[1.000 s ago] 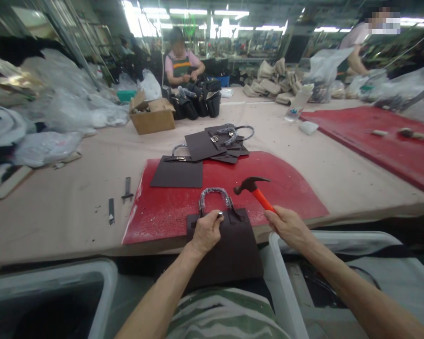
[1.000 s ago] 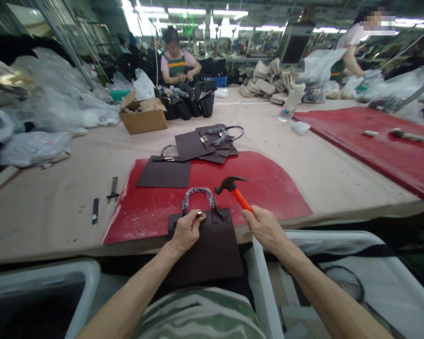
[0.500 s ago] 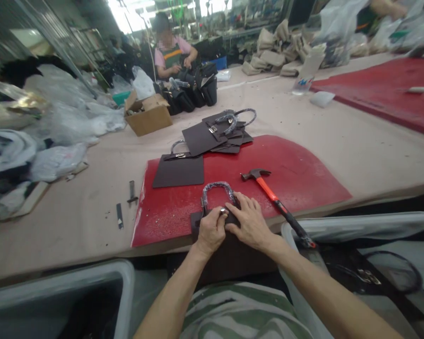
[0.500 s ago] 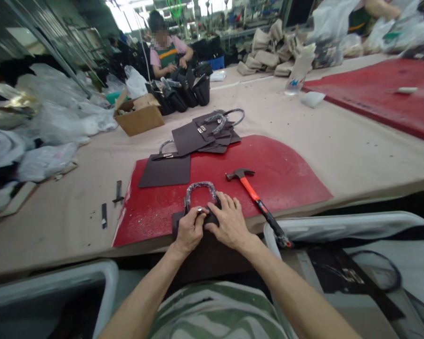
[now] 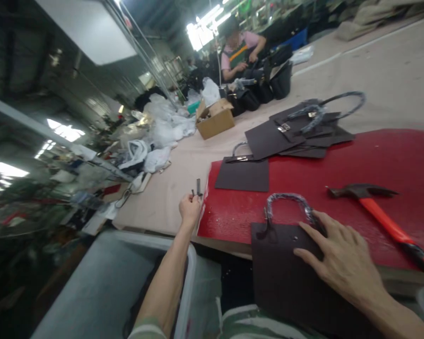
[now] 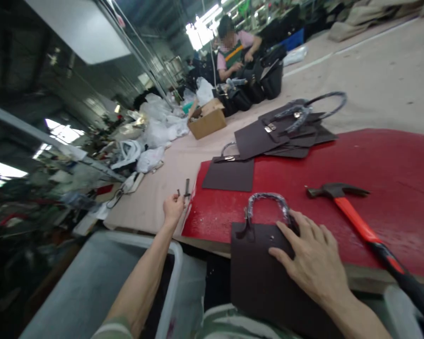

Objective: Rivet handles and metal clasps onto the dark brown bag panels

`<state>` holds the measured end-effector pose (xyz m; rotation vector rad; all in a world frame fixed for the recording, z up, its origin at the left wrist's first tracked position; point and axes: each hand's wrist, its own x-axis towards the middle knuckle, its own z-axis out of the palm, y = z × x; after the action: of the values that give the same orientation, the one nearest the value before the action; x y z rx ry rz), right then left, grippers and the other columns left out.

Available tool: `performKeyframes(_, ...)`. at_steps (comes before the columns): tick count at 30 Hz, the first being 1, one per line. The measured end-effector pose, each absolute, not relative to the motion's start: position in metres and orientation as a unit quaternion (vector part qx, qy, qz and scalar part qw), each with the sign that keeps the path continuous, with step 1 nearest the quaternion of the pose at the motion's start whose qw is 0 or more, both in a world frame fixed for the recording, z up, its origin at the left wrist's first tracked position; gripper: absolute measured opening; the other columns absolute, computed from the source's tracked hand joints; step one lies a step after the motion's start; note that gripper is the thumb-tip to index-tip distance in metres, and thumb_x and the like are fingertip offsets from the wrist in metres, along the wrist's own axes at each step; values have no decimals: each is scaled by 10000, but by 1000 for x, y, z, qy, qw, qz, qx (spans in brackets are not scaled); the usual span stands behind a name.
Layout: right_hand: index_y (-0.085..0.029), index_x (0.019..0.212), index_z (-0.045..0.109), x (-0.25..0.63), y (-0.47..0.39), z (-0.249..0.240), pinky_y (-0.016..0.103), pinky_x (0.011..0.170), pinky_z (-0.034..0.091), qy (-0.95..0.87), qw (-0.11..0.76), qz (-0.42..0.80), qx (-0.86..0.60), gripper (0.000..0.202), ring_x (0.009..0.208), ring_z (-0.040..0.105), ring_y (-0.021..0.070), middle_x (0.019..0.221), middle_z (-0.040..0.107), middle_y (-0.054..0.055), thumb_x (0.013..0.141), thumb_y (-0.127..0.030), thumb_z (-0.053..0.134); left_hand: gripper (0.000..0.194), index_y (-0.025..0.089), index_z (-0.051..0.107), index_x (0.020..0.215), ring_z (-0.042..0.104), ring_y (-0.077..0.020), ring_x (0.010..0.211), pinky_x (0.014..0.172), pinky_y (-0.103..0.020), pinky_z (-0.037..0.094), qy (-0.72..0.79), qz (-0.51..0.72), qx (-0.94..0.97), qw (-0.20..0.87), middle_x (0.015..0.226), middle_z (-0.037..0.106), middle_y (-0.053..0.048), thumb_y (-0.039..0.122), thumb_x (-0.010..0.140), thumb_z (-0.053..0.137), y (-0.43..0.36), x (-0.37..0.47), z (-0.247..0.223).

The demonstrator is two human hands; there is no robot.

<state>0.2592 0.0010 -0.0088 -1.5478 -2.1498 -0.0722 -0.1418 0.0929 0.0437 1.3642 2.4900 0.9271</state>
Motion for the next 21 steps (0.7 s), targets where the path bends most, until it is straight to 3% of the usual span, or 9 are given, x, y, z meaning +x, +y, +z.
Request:
performKeyframes(4, -173, 1167, 710, 258, 7, -15, 633, 941, 443, -789, 256, -62, -555, 705, 1193, 531, 447, 1407, 514, 230, 943, -674, 268, 112, 134, 690, 803, 726, -267, 896, 758, -296, 490, 872, 232, 430, 36, 845, 755, -152, 226, 847, 643, 96, -178, 41)
performKeyframes(8, -167, 1162, 720, 258, 6, -16, 620, 939, 444, -789, 260, -80, -550, 749, 1181, 539, 435, 1406, 516, 220, 950, -694, 231, 139, 137, 725, 942, 715, -280, 998, 818, -305, 479, 884, 174, 433, 26, 965, 763, -172, 204, 858, 637, 98, -179, 34)
performKeyframes(13, -179, 1208, 700, 258, 1, -11, 609, 998, 419, -792, 235, -58, -560, 599, 1252, 496, 412, 1455, 480, 196, 951, -626, 395, 247, 168, 703, 1105, 693, -297, 1042, 860, -344, 475, 868, 153, 471, 22, 1063, 751, -153, 231, 918, 555, 86, -154, 36)
performKeyframes(17, -187, 1319, 619, 254, -7, -4, 567, 1050, 401, -779, 217, -22, -588, 570, 1326, 449, 387, 1521, 409, 188, 894, -566, 587, 236, 207, 711, 1022, 689, -258, 972, 863, -338, 487, 802, 209, 557, 48, 1023, 750, -82, 299, 952, 506, 63, -104, 35)
performKeyframes(19, -166, 1383, 553, 252, -6, -3, 547, 1053, 403, -757, 238, -12, -609, 641, 1333, 450, 377, 1523, 399, 209, 886, -568, 599, 236, 209, 711, 956, 685, -228, 908, 861, -330, 504, 742, 262, 612, 76, 975, 742, -60, 326, 954, 507, 48, -70, 32)
performKeyframes(21, -167, 1401, 519, 253, -3, -2, 531, 1039, 411, -739, 268, 0, -619, 624, 1296, 493, 356, 1460, 483, 200, 912, -553, 551, 242, 199, 708, 942, 677, -222, 944, 910, -343, 519, 695, 297, 645, 110, 1028, 727, -73, 358, 952, 525, 30, -33, 31)
